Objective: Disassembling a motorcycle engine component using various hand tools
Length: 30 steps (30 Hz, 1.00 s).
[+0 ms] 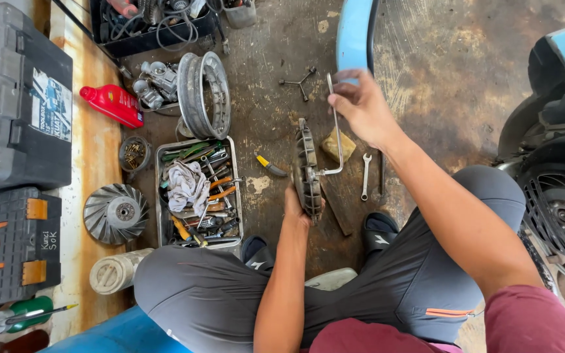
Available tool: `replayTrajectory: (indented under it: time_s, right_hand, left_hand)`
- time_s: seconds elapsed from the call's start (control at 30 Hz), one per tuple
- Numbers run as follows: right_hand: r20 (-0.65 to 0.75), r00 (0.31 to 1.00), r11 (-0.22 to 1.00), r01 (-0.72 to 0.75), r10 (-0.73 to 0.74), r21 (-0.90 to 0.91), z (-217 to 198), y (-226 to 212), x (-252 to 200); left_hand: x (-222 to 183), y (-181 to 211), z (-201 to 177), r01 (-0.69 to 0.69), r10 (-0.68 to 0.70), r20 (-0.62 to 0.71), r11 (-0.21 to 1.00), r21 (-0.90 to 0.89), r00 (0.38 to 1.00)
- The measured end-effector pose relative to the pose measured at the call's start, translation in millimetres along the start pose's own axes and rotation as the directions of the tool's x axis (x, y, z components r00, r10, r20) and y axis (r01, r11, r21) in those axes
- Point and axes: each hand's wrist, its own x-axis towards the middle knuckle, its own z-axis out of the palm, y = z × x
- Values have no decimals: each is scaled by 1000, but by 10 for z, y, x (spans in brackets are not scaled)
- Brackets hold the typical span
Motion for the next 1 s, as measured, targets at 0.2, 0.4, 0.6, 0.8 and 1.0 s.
replayTrajectory:
  time_s: [0.2,0.4,0.6,0.8,1.0]
  right_hand:
    - [41,995,987,92,-87,-133,152,-822,-226]
    - [62,982,965,188,-179,-182,144,-1117,-448]
    - [106,925,931,362,-365,47,11,-800,-672]
    - [483,852,962,265,-199,-70,63,-1235,-900]
    - [528,849,998,-33,-5,62,-129,-776,-980]
  left_hand:
    - [98,69,45,-31,32,-26,999,5,999]
    - [188,17,52,-63,64,-51,998,20,997]
    - [286,62,118,-112,113,-85,994,21,990]
    - [361,116,101,-166,168,-128,986,31,977]
    - [218,174,201,-193,192,-67,981,-13,979]
